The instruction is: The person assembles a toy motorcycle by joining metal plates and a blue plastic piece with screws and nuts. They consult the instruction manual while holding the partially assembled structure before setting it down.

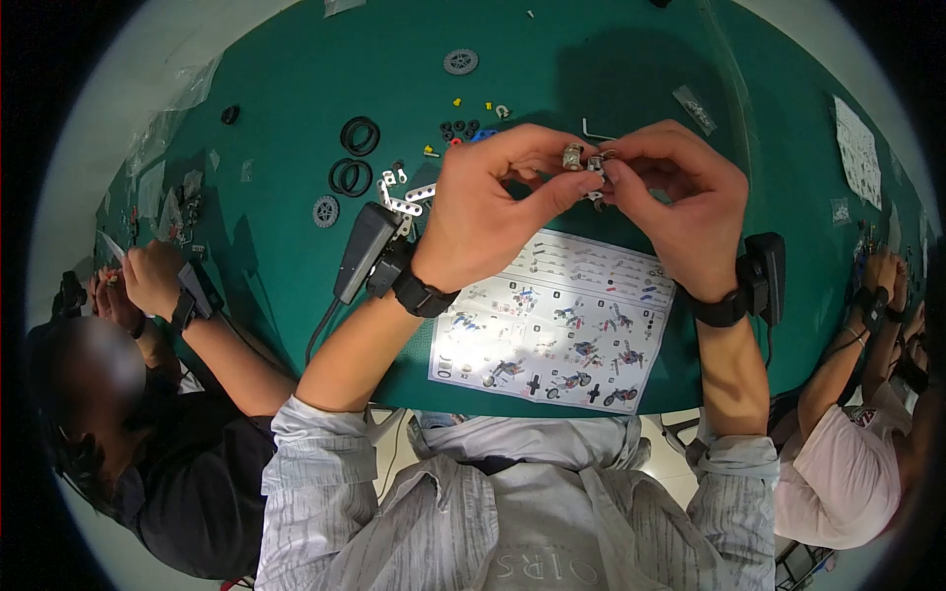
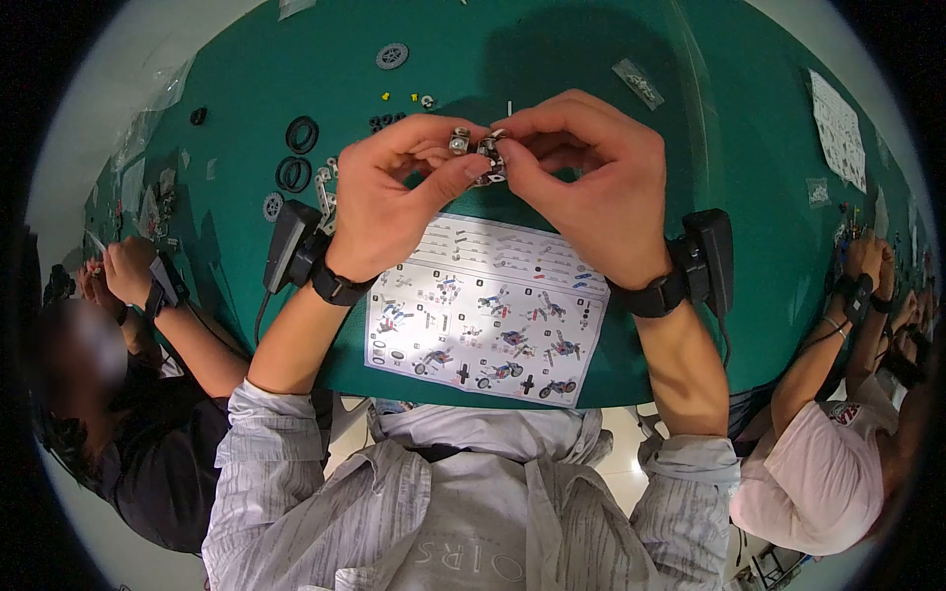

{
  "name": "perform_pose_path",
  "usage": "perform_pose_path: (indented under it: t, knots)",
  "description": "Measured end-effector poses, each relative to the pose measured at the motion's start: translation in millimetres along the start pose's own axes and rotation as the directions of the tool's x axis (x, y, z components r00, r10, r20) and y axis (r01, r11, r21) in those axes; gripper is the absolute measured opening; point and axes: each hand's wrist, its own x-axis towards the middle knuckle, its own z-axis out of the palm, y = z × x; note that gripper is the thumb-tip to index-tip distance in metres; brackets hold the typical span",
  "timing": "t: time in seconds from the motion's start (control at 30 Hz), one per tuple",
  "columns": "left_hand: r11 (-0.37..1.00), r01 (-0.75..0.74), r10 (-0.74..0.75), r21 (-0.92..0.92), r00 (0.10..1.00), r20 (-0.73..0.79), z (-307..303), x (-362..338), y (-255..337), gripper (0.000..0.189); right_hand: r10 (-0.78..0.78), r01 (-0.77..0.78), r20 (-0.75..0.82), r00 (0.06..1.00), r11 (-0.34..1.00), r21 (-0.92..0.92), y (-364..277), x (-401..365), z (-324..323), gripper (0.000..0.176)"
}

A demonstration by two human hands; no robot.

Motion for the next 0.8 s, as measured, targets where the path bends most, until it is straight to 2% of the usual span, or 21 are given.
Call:
perform_pose_path:
  t: [0.1,0.2,0.37,0.47,0.8]
  knots:
    - [0.994,-0.005,0.004,0.105,1.000,0.013,-3,-1,4,0.026,-0.039,0.039,-0.001,0.999,0.999,-0.023,1,0,0,0.014]
    - [0.983,-0.077,0.075,0.166,0.997,0.020,-3,0,4,0.027,-0.124,0.121,-0.019,0.992,0.988,-0.095,0,0,1,0.016]
    - [0.977,-0.077,0.082,0.198,0.996,-0.018,1,-3,7,0.026,-0.291,0.269,-0.064,0.955,0.934,-0.234,3,-2,7,0.021]
    - [0.974,-0.084,0.094,0.211,0.995,-0.038,0,-3,8,0.023,-0.419,0.395,0.021,0.908,0.837,-0.378,-2,0,4,0.022]
    - [0.921,-0.165,0.179,0.353,0.984,-0.008,-8,2,14,0.015,-0.486,0.478,0.111,0.867,0.748,-0.460,-1,-1,7,0.024]
